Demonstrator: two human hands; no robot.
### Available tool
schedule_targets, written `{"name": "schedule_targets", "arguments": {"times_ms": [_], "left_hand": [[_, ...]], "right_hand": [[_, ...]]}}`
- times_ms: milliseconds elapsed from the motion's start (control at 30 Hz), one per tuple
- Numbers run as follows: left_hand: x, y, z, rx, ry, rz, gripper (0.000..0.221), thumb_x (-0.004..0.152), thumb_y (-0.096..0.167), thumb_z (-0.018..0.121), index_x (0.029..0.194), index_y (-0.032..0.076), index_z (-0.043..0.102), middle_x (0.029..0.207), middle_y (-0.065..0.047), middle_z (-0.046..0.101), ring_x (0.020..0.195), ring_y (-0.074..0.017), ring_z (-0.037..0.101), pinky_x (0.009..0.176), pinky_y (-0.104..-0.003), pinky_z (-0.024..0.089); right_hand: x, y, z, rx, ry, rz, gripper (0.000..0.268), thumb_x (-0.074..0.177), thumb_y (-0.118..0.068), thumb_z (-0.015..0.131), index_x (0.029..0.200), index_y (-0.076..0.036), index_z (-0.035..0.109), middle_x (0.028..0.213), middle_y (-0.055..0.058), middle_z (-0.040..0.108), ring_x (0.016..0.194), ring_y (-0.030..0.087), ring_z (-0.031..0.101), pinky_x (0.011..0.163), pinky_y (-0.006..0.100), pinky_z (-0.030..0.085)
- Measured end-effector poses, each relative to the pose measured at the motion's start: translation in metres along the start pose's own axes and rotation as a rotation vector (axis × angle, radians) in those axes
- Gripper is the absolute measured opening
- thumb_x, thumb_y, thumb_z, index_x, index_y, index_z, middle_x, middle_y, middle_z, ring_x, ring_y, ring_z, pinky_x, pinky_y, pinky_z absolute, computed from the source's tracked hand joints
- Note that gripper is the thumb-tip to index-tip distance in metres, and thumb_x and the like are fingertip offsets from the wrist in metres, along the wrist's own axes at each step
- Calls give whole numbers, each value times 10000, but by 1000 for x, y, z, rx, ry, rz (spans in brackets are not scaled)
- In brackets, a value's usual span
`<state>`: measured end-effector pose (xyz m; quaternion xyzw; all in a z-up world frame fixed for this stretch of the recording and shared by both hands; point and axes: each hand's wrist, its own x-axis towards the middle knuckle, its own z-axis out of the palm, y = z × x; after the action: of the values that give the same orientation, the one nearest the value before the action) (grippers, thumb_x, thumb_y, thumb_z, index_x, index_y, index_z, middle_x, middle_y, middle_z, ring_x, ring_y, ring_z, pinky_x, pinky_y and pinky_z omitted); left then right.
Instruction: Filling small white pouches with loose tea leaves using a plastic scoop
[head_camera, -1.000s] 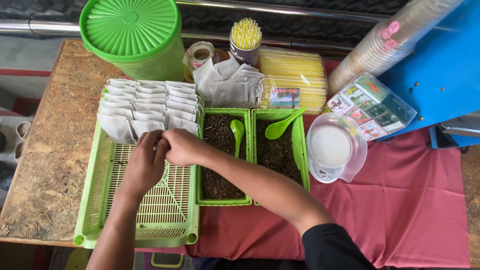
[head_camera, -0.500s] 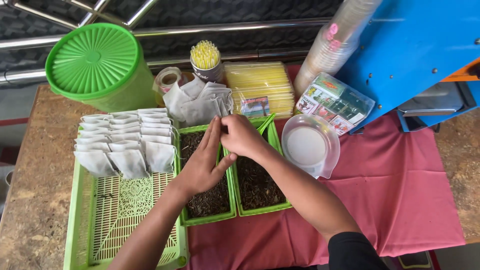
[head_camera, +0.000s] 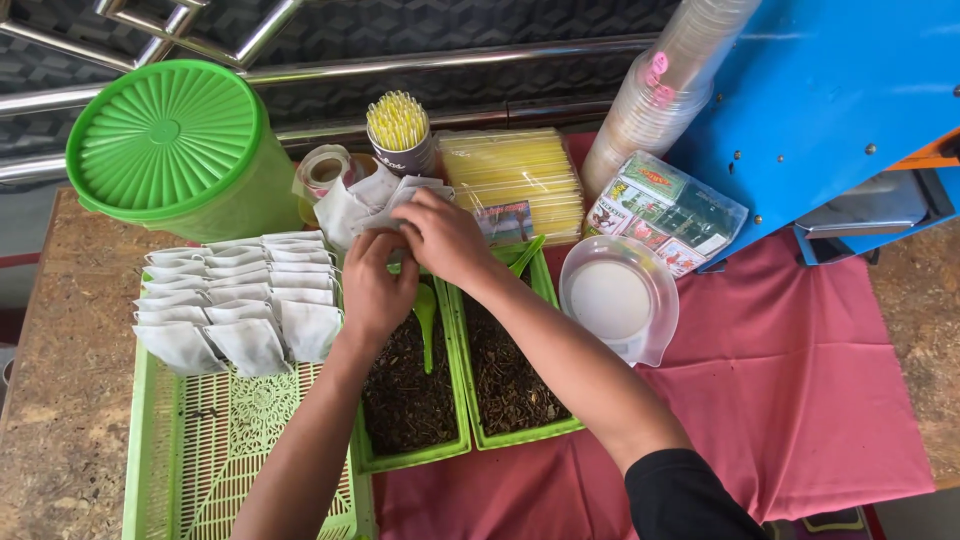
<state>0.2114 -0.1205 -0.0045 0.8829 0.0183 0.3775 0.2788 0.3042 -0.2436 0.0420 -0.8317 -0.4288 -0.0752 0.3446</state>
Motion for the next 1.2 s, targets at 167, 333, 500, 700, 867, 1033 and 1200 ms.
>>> {"name": "schedule_targets", "arguments": {"times_ms": [167,333,500,700,867,1033,1200], "left_hand": [[1,0,-19,75,20,68,108,759,103,729,859,126,700,962,-35,652,906,-275,651,783,-394,506],[3,9,-27,-30,66,83,121,772,36,718,879,63,668,1026,-120,646,982,-356,649,836,-446,516],[4,9,-33,-46,71,41,114,794,32,716,887,67,662,1037,-100,635,998,-351,640,833,-457,508],[13,29,-44,-82,165,27,628,736,33,875,1285,-24,575,1178,-201,588,1110,-415,608,953,-495,482],[8,41,-50,-369,108,-160,127,847,52,806,938,121,749,895,-55,721,889,-249,693,849,-364,501],[-4,71,-57,-682,146,-409,99,900,43,793,938,47,701,845,-110,739,816,-176,674,821,-347,512],[-1,116,-78,-678,-247,-417,824,711,8,860,1392,-98,410,1288,-435,553,1307,-606,486,1126,-635,352]], "right_hand": [[4,11,29,-212,9,-97,217,897,-171,683,1112,-162,710,1032,39,602,1077,278,645,829,408,625],[8,30,52,-469,129,-167,153,846,-244,716,990,-215,676,945,-4,551,1024,211,611,724,326,608],[5,50,59,-441,120,-168,136,804,-238,754,894,-225,653,864,-32,518,956,188,571,657,310,590],[-12,-4,-11,-384,110,-313,103,829,-194,753,893,-192,671,922,4,566,1022,233,563,785,363,552],[-26,-44,-86,-69,-16,-245,85,929,-143,704,1007,-175,715,954,9,681,1061,213,615,933,379,491],[-57,-16,-102,567,-14,-70,261,934,-79,733,1189,-62,680,1049,121,731,1035,290,675,970,471,531],[-68,-15,-113,754,-79,-24,230,898,9,728,1124,-19,694,902,121,749,848,241,710,805,390,576]]}}
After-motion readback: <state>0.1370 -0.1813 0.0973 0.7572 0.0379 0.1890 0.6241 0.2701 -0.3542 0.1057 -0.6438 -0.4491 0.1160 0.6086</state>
